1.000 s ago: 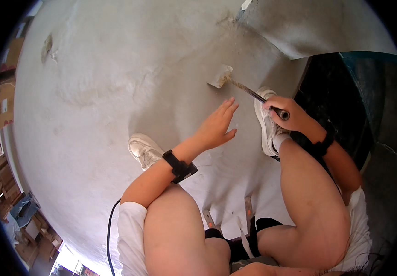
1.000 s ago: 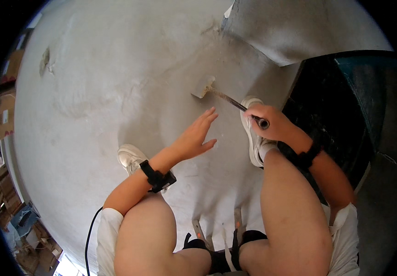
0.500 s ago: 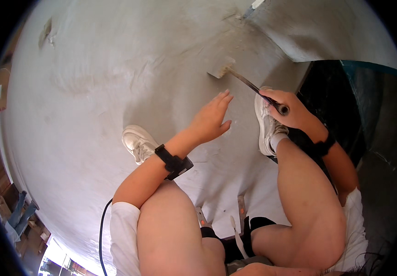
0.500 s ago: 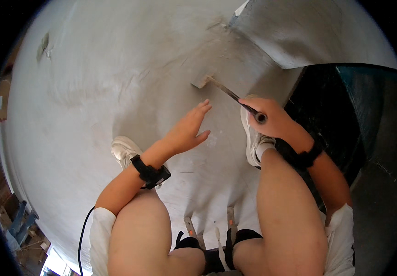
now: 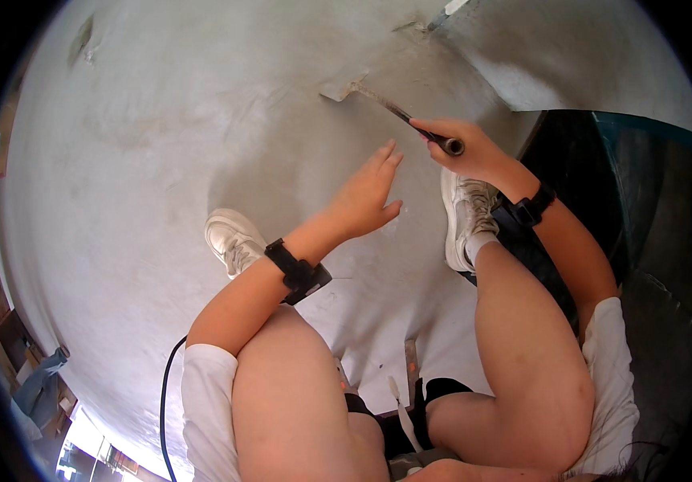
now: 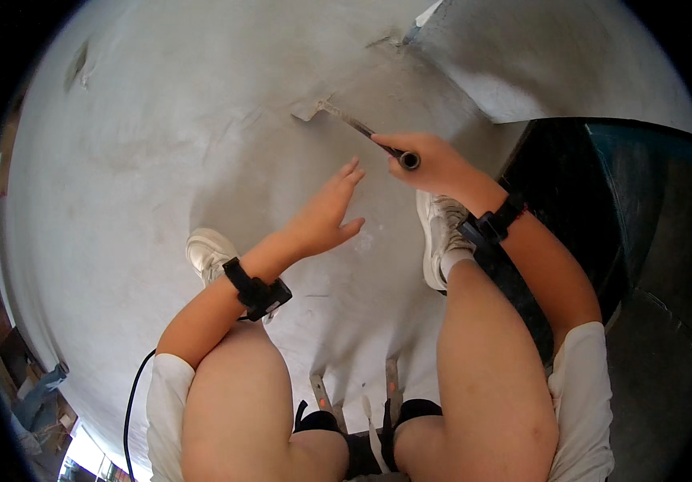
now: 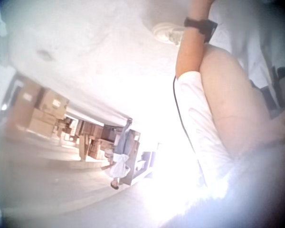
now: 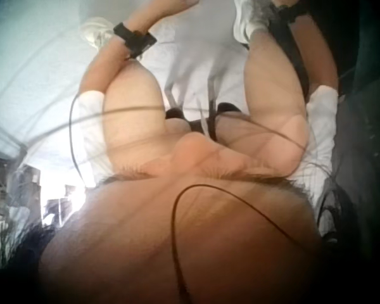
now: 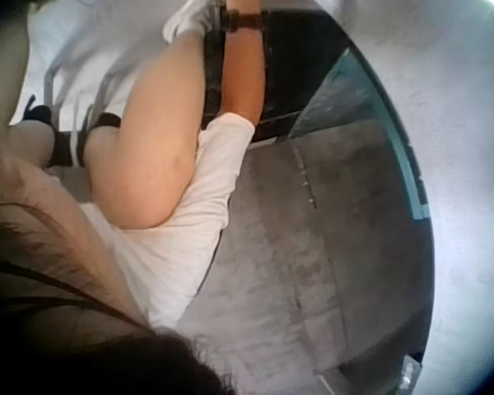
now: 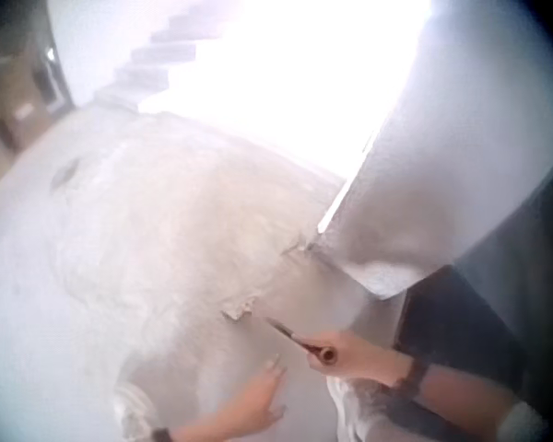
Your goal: The person scrapes a concrete floor with a metal scraper, removing debris and smoothing the surface. They work in a crouched position, moving the scraper across the floor and occasionally adjusting their position.
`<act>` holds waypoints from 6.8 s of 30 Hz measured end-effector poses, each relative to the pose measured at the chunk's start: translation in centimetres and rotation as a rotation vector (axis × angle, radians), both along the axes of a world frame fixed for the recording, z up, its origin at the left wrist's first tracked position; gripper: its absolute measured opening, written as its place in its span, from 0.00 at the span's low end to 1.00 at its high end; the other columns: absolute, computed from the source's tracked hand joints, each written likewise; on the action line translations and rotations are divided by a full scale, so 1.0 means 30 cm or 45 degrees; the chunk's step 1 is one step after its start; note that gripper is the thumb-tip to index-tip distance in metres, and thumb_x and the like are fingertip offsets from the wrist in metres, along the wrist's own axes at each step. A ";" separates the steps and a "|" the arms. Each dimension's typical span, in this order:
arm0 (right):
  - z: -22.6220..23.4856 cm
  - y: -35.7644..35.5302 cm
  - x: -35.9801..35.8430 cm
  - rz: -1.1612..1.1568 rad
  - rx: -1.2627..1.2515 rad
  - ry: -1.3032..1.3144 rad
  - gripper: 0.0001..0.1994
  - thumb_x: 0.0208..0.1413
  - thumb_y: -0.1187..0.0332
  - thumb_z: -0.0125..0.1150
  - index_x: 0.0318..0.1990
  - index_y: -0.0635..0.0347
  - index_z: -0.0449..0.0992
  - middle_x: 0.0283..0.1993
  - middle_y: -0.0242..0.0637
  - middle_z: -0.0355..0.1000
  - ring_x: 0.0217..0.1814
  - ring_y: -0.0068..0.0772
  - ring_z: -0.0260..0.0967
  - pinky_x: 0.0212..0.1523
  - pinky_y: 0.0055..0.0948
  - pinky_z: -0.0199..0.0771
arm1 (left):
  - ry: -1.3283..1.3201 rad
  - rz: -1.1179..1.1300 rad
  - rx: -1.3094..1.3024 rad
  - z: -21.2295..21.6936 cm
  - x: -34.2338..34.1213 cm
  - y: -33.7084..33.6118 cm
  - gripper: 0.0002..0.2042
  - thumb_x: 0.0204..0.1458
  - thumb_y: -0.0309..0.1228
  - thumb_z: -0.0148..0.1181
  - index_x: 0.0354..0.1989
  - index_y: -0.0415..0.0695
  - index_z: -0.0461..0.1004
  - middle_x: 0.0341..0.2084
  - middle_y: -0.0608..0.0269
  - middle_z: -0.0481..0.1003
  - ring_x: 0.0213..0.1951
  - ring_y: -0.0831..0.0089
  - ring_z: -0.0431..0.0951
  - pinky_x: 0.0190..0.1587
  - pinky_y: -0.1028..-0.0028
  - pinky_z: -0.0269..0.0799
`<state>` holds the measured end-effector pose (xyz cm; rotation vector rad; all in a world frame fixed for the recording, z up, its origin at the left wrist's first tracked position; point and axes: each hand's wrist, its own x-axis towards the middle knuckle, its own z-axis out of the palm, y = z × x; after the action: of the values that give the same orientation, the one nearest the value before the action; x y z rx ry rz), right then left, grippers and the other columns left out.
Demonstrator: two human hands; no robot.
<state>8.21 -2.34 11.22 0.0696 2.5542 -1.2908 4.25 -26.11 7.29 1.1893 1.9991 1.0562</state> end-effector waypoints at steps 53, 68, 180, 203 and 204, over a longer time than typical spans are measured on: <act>-0.104 -0.264 -0.182 0.387 0.026 0.106 0.15 0.44 0.63 0.61 0.40 0.59 0.75 0.41 0.49 0.74 0.44 0.54 0.71 0.41 0.38 0.73 | 0.013 0.317 0.037 0.090 -0.181 -0.006 0.30 0.50 0.56 0.56 0.43 0.34 0.68 0.38 0.41 0.74 0.43 0.48 0.75 0.46 0.61 0.70; 0.156 -0.255 0.048 -0.008 0.321 -0.256 0.07 0.47 0.72 0.56 0.33 0.64 0.72 0.31 0.51 0.72 0.35 0.55 0.70 0.33 0.41 0.70 | -0.371 0.001 0.123 0.263 -0.068 0.061 0.32 0.55 0.51 0.55 0.56 0.34 0.63 0.49 0.43 0.70 0.50 0.51 0.72 0.51 0.63 0.68; 0.094 0.118 0.243 0.010 -0.151 0.034 0.04 0.50 0.78 0.60 0.29 0.69 0.71 0.25 0.43 0.69 0.26 0.29 0.63 0.31 0.27 0.65 | 0.081 -0.044 0.210 0.123 0.164 0.277 0.32 0.53 0.37 0.57 0.62 0.33 0.54 0.58 0.41 0.63 0.52 0.47 0.69 0.54 0.59 0.66; -0.129 0.094 -0.076 -0.131 0.065 0.115 0.09 0.56 0.67 0.59 0.33 0.64 0.72 0.23 0.33 0.66 0.26 0.19 0.57 0.28 0.25 0.62 | -0.101 0.232 0.091 0.050 0.046 0.194 0.34 0.59 0.39 0.52 0.66 0.32 0.45 0.67 0.38 0.43 0.68 0.48 0.47 0.67 0.61 0.48; -0.118 0.089 -0.051 -0.099 0.035 0.075 0.09 0.57 0.67 0.59 0.33 0.65 0.72 0.24 0.33 0.67 0.27 0.19 0.58 0.29 0.25 0.62 | -0.066 0.208 0.064 0.043 0.048 0.177 0.35 0.59 0.39 0.52 0.66 0.31 0.45 0.67 0.38 0.43 0.68 0.48 0.47 0.67 0.61 0.49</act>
<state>6.67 0.34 7.69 0.1398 2.6436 -1.3036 5.69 -20.79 8.60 1.0260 2.0679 1.2115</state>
